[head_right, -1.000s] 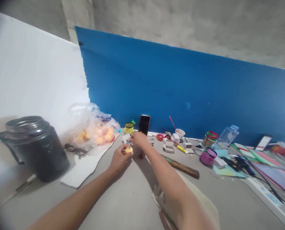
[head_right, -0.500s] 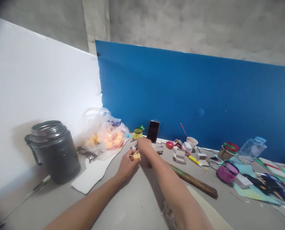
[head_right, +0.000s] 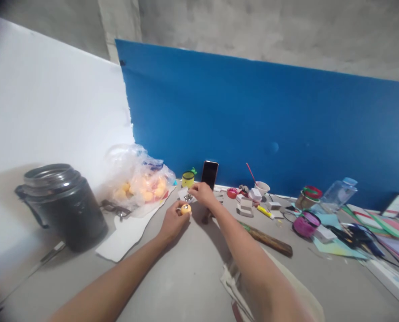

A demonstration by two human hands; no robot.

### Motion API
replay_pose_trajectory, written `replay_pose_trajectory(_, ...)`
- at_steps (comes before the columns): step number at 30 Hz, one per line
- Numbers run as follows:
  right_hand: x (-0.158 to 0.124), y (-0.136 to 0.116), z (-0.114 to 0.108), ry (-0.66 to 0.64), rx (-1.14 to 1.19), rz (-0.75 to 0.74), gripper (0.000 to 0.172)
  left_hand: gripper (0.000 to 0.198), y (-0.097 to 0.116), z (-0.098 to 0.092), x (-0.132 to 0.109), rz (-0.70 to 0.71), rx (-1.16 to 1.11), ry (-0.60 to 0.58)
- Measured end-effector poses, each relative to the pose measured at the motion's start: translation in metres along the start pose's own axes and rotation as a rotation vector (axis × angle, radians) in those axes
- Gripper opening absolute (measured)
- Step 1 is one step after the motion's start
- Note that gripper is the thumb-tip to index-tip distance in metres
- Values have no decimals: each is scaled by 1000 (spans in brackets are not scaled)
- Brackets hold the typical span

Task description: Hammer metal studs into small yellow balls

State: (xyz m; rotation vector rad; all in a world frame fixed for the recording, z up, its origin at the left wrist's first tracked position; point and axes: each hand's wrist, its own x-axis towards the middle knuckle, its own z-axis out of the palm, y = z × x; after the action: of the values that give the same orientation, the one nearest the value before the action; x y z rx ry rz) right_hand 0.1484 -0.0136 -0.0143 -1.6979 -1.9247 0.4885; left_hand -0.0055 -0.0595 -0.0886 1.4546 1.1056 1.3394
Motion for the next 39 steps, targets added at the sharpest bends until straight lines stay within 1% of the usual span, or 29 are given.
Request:
replay_pose_trajectory(1,-10,6,-3,5,215,28,16,30,1,0,0,-15,0,-6)
replay_pose_trajectory(2,-21,12,-5,1,448,79,20,32,2,1,0,-25,3,-6)
replay_pose_trajectory(4,-46,21,-8,-45,836,181,34,37,3,2,-1,-19,6,-3)
replay_pose_trajectory(6,-69,29,-7,-81,1050,252,46,39,4,3,-2,-21,-13,-33)
replay_pose_trajectory(8,-87,34,-3,-86,1177,299,52,40,5,4,-4,-23,-42,-87)
replay_pose_trajectory(10,-99,40,1,-81,1262,326,56,38,6,4,-7,-8,-50,-136)
replay_pose_trajectory(13,-107,50,7,-84,1327,347,55,37,12,6,-15,22,-25,-212)
replay_pose_trajectory(17,-109,60,13,-111,1363,336,50,46,19,8,-25,65,26,-320)
replay_pose_trajectory(19,-109,62,14,-124,1373,331,50,46,20,8,-27,112,58,-349)
replay_pose_trajectory(21,-109,62,15,-140,1372,335,50,41,19,8,-27,161,102,-348)
replay_pose_trajectory(23,-109,61,16,-147,1363,346,51,38,16,8,-26,186,141,-320)
replay_pose_trajectory(26,-110,59,15,-144,1340,365,51,37,13,8,-24,188,153,-291)
replay_pose_trajectory(33,-112,57,13,-205,1284,343,48,33,15,9,-26,205,165,-293)
replay_pose_trajectory(39,-110,60,16,-214,1256,339,47,33,15,9,-27,210,164,-308)
